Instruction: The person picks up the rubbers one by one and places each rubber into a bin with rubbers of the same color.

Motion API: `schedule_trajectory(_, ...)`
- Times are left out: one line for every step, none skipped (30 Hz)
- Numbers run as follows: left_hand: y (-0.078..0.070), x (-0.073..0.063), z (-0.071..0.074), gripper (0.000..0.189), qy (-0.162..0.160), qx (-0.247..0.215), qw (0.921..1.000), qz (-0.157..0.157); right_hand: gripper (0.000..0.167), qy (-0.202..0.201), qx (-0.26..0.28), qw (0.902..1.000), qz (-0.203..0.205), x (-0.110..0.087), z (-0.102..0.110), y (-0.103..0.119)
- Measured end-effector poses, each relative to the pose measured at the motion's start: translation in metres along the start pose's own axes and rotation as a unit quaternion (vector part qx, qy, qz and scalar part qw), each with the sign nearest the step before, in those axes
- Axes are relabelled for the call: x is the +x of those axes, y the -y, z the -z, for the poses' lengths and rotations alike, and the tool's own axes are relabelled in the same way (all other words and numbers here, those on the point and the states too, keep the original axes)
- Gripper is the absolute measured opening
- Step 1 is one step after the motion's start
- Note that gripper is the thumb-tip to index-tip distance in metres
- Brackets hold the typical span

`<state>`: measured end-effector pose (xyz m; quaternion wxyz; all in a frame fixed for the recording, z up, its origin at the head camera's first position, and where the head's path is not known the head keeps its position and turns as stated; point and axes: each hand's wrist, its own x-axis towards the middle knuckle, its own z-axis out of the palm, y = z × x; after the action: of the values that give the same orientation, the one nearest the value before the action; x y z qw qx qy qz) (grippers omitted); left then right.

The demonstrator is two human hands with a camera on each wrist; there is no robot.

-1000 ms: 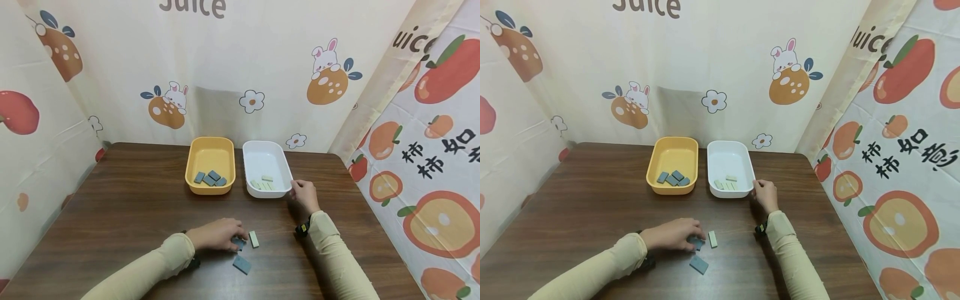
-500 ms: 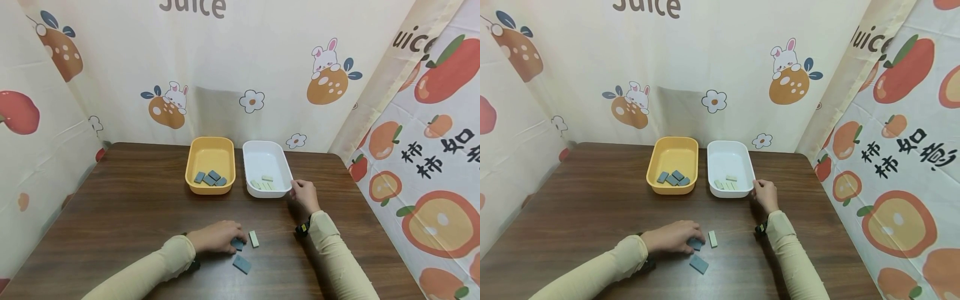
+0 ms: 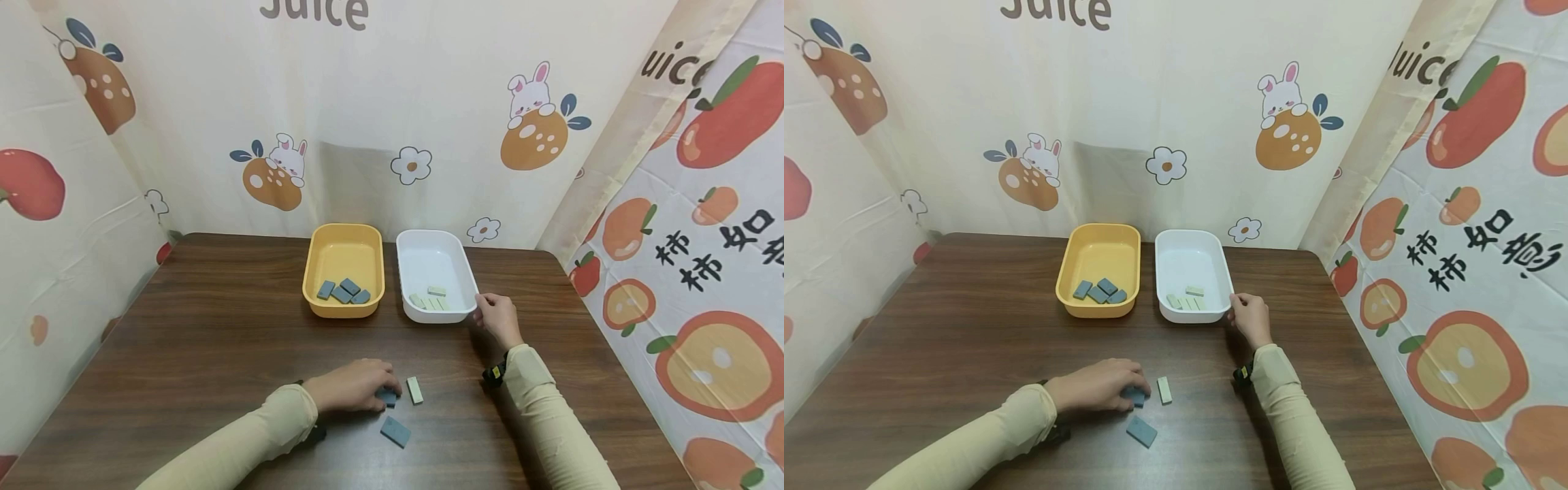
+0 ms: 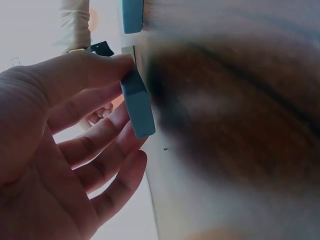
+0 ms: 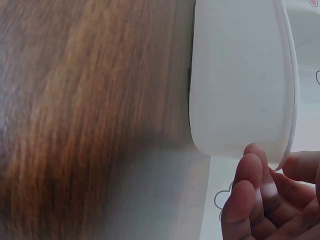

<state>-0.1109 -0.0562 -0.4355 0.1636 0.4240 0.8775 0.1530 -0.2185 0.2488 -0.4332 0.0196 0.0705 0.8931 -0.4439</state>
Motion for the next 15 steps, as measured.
schedule_trajectory(0.0004, 0.0003, 0.0003, 0.029, -0.002, 0.000, 1.0000, -0.001, 0.037, 0.000, 0.000, 1.0000, 0.000, 0.0000, 0.0000, 0.0000)
schedule_trajectory(0.0009, 0.0004, 0.0005, 0.029, -0.004, 0.000, 1.0000, -0.001, 0.037, -0.001, 0.000, 1.0000, 0.000, 0.0002, 0.0000, 0.0000)
schedule_trajectory(0.0014, 0.0004, 0.0007, 0.029, -0.006, -0.001, 1.0000, -0.001, 0.037, -0.001, 0.000, 1.0000, 0.000, 0.0004, 0.0000, -0.0001)
schedule_trajectory(0.0019, 0.0005, 0.0010, 0.029, -0.008, -0.003, 1.0000, -0.001, 0.037, -0.001, 0.000, 1.0000, 0.000, 0.0004, -0.0001, -0.0003)
schedule_trajectory(0.0024, 0.0005, 0.0014, 0.029, -0.010, -0.006, 0.9999, 0.000, 0.037, -0.002, 0.001, 1.0000, 0.000, 0.0005, -0.0001, -0.0002)
schedule_trajectory(0.0027, 0.0003, 0.0018, 0.029, -0.012, -0.009, 0.9999, 0.001, 0.036, -0.002, 0.001, 1.0000, 0.000, 0.0006, -0.0003, -0.0003)
schedule_trajectory(0.0030, 0.0000, 0.0023, 0.029, -0.013, -0.013, 0.9998, 0.002, 0.037, -0.002, 0.002, 1.0000, 0.001, 0.0007, -0.0005, -0.0005)
schedule_trajectory(0.0033, -0.0002, 0.0030, 0.029, -0.015, -0.017, 0.9997, 0.003, 0.036, -0.003, 0.002, 1.0000, 0.001, 0.0009, -0.0005, -0.0005)
schedule_trajectory(0.0035, -0.0004, 0.0037, 0.029, -0.016, -0.022, 0.9996, 0.003, 0.037, -0.001, 0.002, 1.0000, 0.002, 0.0009, -0.0008, -0.0008)
schedule_trajectory(0.0036, -0.0007, 0.0045, 0.028, -0.016, -0.027, 0.9995, 0.004, 0.037, -0.001, 0.002, 1.0000, 0.003, 0.0010, -0.0011, -0.0012)
schedule_trajectory(0.0038, -0.0010, 0.0053, 0.028, -0.016, -0.033, 0.9993, 0.005, 0.037, -0.001, 0.003, 1.0000, 0.003, 0.0013, -0.0014, -0.0016)
schedule_trajectory(0.0040, -0.0013, 0.0059, 0.028, -0.016, -0.036, 0.9992, 0.005, 0.037, -0.001, 0.003, 1.0000, 0.003, 0.0016, -0.0017, -0.0020)
schedule_trajectory(0.0041, -0.0015, 0.0065, 0.028, -0.016, -0.040, 0.9991, 0.005, 0.037, -0.002, 0.003, 1.0000, 0.004, 0.0019, -0.0020, -0.0024)
schedule_trajectory(0.0044, -0.0016, 0.0071, 0.028, -0.016, -0.042, 0.9990, 0.006, 0.037, -0.001, 0.003, 1.0000, 0.006, 0.0021, -0.0019, -0.0026)
schedule_trajectory(0.0045, -0.0018, 0.0077, 0.029, -0.017, -0.044, 0.9989, 0.007, 0.038, -0.001, 0.002, 1.0000, 0.007, 0.0022, -0.0022, -0.0029)
